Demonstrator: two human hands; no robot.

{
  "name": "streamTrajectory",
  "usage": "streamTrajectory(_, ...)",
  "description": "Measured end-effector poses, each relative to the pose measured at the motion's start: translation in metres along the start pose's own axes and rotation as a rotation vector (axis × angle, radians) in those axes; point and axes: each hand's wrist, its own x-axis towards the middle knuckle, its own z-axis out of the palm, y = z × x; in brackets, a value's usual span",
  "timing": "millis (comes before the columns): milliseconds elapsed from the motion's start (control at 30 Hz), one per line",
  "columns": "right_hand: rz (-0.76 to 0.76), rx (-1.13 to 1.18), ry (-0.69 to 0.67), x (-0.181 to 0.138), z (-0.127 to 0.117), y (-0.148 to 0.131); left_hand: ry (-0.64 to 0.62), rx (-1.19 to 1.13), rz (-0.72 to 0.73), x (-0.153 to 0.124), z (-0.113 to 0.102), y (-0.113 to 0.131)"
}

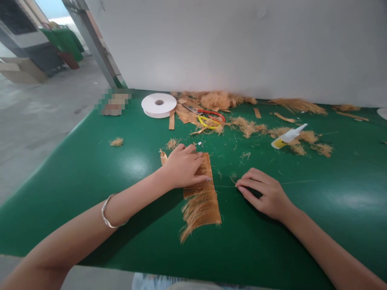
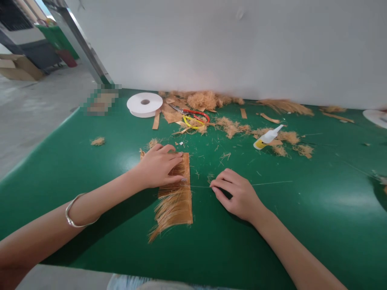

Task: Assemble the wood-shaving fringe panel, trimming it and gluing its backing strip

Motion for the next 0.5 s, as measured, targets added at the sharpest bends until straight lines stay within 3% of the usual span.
streamTrajectory(500, 0.017, 0.074, 0.044, -0.0002, -0.0083, -0.0018, -0.038, 0.011, -0.012, 0.0025, -0.0002, 0.0006)
